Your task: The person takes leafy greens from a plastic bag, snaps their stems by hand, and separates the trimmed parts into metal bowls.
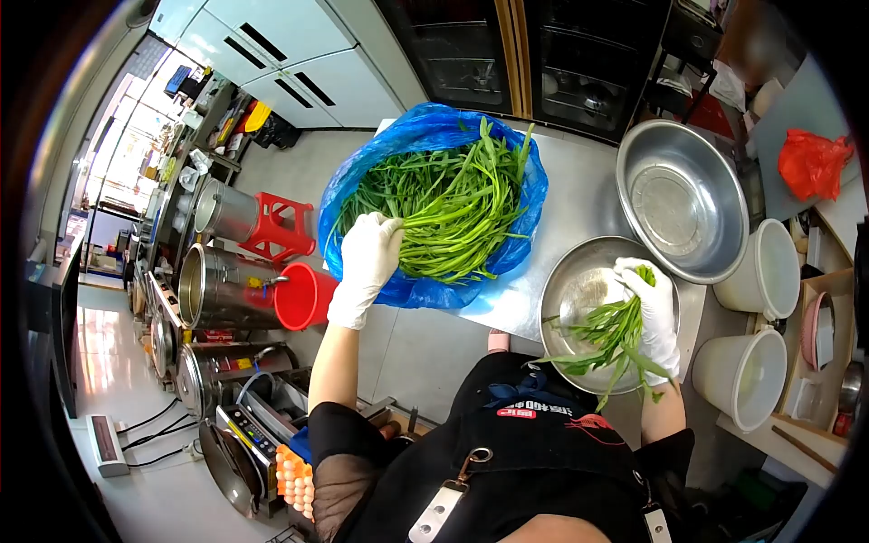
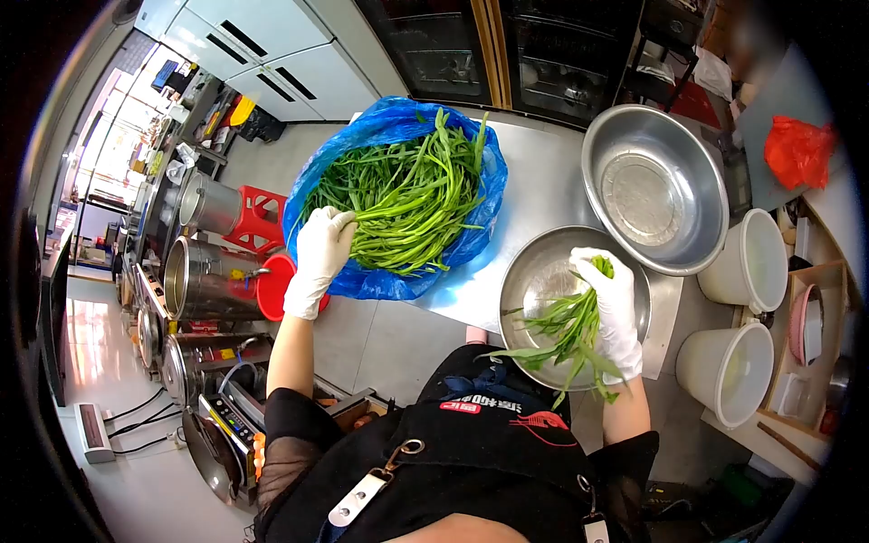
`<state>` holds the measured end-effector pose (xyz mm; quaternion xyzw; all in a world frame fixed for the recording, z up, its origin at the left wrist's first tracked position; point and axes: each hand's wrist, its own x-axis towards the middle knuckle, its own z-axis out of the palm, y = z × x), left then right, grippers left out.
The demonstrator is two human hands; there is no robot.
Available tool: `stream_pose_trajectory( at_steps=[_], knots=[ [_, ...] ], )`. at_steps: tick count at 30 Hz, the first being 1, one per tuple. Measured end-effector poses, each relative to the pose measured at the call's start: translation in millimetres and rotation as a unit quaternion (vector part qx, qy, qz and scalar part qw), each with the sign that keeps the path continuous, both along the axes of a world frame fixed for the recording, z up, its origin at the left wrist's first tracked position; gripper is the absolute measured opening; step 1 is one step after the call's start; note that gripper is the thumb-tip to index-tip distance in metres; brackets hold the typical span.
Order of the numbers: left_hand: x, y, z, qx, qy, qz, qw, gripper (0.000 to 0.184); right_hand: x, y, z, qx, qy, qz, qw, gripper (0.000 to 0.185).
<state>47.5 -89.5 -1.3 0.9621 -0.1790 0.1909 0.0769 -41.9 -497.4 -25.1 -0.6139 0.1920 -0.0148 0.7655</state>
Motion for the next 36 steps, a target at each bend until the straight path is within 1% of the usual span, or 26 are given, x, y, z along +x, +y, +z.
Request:
stream_pose_trajectory(
  at_steps=[2,3,4,5,6,7,9,10,11,13,14,15,17,19,20,23,28,33,35,36],
  knots=[
    [3,-2,0,-0.027,0.026,-0.020,0.999,0.014,-1,-7,-21,0.039,-0.001,0.054,0.998,0.011],
    [4,-1,1,-0.114,0.074,-0.002,0.991,0.014,0,-5,-18,0.058,-0.003,0.079,0.995,0.012],
    [5,1,5,-0.200,0.122,0.017,0.972,0.014,-3,1,-12,0.069,0.000,0.051,0.996,0.015],
    [6,3,10,-0.284,0.169,0.036,0.943,0.015,-3,2,-9,0.065,-0.008,0.048,0.997,0.015],
    [2,2,31,-0.348,0.251,0.077,0.900,0.019,-3,2,-7,0.062,-0.017,0.045,0.997,0.015],
    [4,9,37,-0.381,0.247,0.046,0.890,0.019,-3,3,-6,0.059,-0.025,0.043,0.997,0.015],
    [-2,19,56,-0.487,0.276,0.080,0.825,0.018,-1,-3,-14,0.055,-0.030,0.053,0.997,0.014],
    [-6,24,58,-0.518,0.251,0.060,0.815,0.021,-1,-4,-15,0.056,-0.031,0.057,0.996,0.014],
    [-9,30,56,-0.562,0.248,0.029,0.788,0.022,-1,-6,-16,0.056,-0.032,0.061,0.996,0.013],
    [-13,24,56,-0.466,0.271,0.103,0.836,0.015,0,-5,-16,0.041,-0.013,0.067,0.997,0.013],
    [-13,30,36,-0.448,0.309,0.098,0.833,0.017,-1,-2,-15,0.030,0.000,0.066,0.997,0.013],
    [-14,30,33,-0.478,0.354,0.109,0.797,0.018,0,0,-14,0.018,0.012,0.064,0.998,0.013],
    [-20,35,36,-0.538,0.349,0.118,0.758,0.021,2,4,-13,0.002,0.016,0.071,0.997,0.010],
    [-24,43,34,-0.618,0.333,0.090,0.707,0.021,4,8,-9,-0.025,0.010,0.085,0.996,0.008],
    [-24,47,33,-0.632,0.343,0.074,0.691,0.022,6,10,-9,-0.028,0.010,0.088,0.996,0.008],
    [-25,50,30,-0.642,0.365,0.070,0.670,0.021,12,16,-5,-0.034,0.010,0.098,0.995,0.009],
    [-30,42,28,-0.640,0.367,0.038,0.674,0.021,14,26,1,-0.055,-0.004,0.131,0.990,0.010],
    [-35,38,28,-0.634,0.364,0.021,0.682,0.021,16,35,7,-0.114,-0.004,0.160,0.981,0.014],
    [-40,36,39,-0.558,0.338,0.059,0.755,0.016,16,39,14,-0.132,-0.007,0.169,0.977,0.015],
    [-45,31,47,-0.518,0.311,0.055,0.795,0.014,17,40,14,-0.142,-0.011,0.171,0.975,0.015]
  ],
)
